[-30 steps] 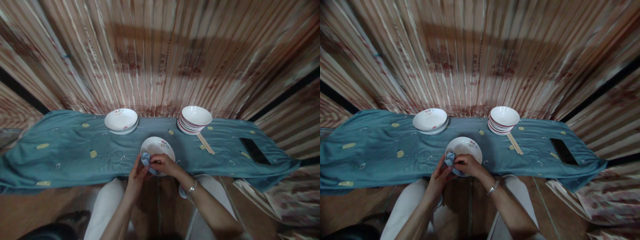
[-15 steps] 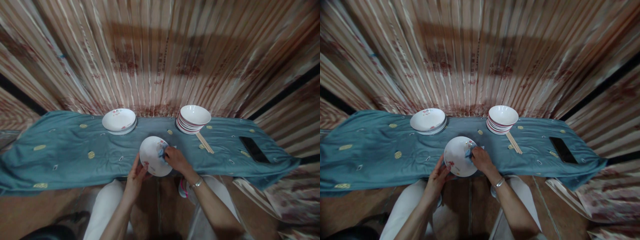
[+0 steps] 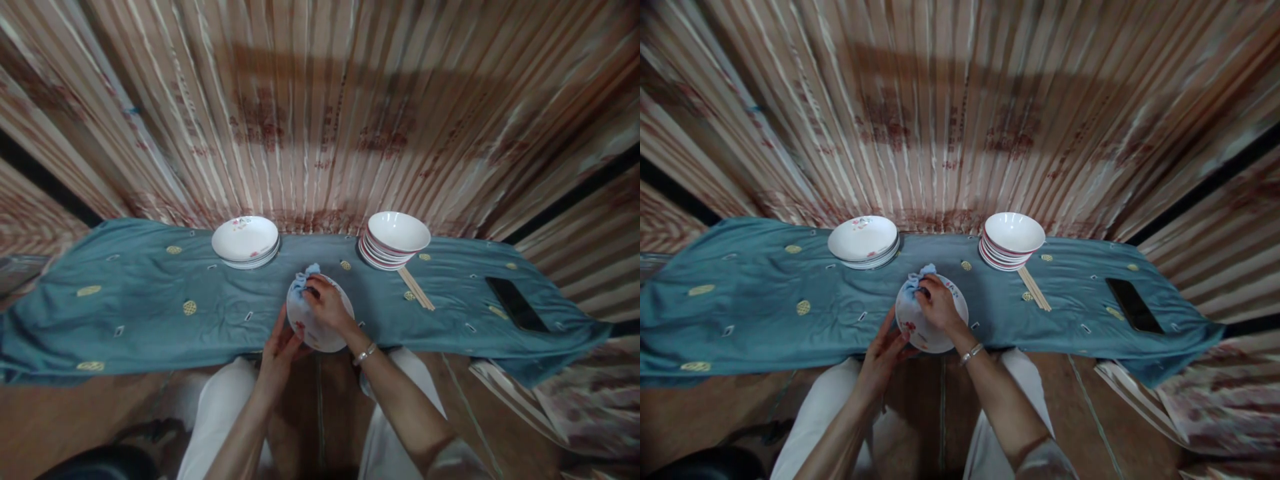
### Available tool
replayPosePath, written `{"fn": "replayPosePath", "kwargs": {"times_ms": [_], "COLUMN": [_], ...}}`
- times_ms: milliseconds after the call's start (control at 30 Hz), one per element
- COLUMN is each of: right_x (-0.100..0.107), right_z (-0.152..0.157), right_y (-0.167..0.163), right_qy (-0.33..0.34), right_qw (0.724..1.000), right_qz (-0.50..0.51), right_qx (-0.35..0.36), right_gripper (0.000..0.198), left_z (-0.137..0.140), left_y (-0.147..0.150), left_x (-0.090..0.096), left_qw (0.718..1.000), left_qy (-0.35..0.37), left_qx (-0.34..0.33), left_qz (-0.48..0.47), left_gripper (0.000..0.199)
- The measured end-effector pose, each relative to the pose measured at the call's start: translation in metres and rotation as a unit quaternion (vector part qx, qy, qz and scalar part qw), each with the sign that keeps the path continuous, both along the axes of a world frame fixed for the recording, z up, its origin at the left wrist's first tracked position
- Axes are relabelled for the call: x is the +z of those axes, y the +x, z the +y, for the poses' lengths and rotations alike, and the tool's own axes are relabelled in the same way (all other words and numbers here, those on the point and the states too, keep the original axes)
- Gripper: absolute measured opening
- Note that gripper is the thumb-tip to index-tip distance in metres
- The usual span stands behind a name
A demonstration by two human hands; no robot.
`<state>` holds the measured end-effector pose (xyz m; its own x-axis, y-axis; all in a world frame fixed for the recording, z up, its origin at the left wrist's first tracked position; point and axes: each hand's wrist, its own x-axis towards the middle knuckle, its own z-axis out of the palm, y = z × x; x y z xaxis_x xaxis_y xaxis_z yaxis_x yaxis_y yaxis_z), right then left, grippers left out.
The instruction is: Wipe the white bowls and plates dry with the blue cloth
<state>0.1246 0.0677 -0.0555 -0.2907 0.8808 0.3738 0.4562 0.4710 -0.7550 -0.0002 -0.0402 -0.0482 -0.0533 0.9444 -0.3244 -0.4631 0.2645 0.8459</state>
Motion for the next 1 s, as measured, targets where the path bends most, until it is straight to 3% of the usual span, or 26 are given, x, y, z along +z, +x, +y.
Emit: {"fn": "replayPosePath", "kwargs": {"times_ms": [233,367,567,700,867,1000], "right_x": [0.014,0.017,0.027,0.032,0.026,0.011], "right_z": [-0.029,-0.035,-0.041,-0.045,-0.044,-0.037], "right_y": [-0.003,0.014,0.037,0.051,0.066,0.070], "right_qy": [-0.105,-0.179,-0.201,-0.183,-0.142,-0.081], "right_qw": [0.979,0.959,0.939,0.937,0.933,0.934], "right_qz": [0.080,0.034,-0.082,-0.175,-0.310,-0.344], "right_qx": [0.155,0.217,0.268,0.242,0.117,0.045], "right_gripper": [0.015,0.011,0.012,0.013,0.011,0.012], "left_z": [0.000,-0.001,-0.002,0.000,0.001,0.002], "left_y": [-0.003,-0.003,-0.003,-0.003,-0.002,-0.002], "left_x": [-0.007,-0.004,-0.002,-0.001,0.001,0.001], "left_qw": [1.000,1.000,1.000,1.000,1.000,1.000], "left_qy": [-0.008,0.000,0.001,-0.001,-0.005,0.005], "left_qx": [0.011,0.001,0.003,0.005,0.006,-0.001], "left_qz": [0.005,0.010,0.008,0.010,0.014,0.021], "left_gripper": [0.098,0.095,0.095,0.097,0.098,0.098]}}
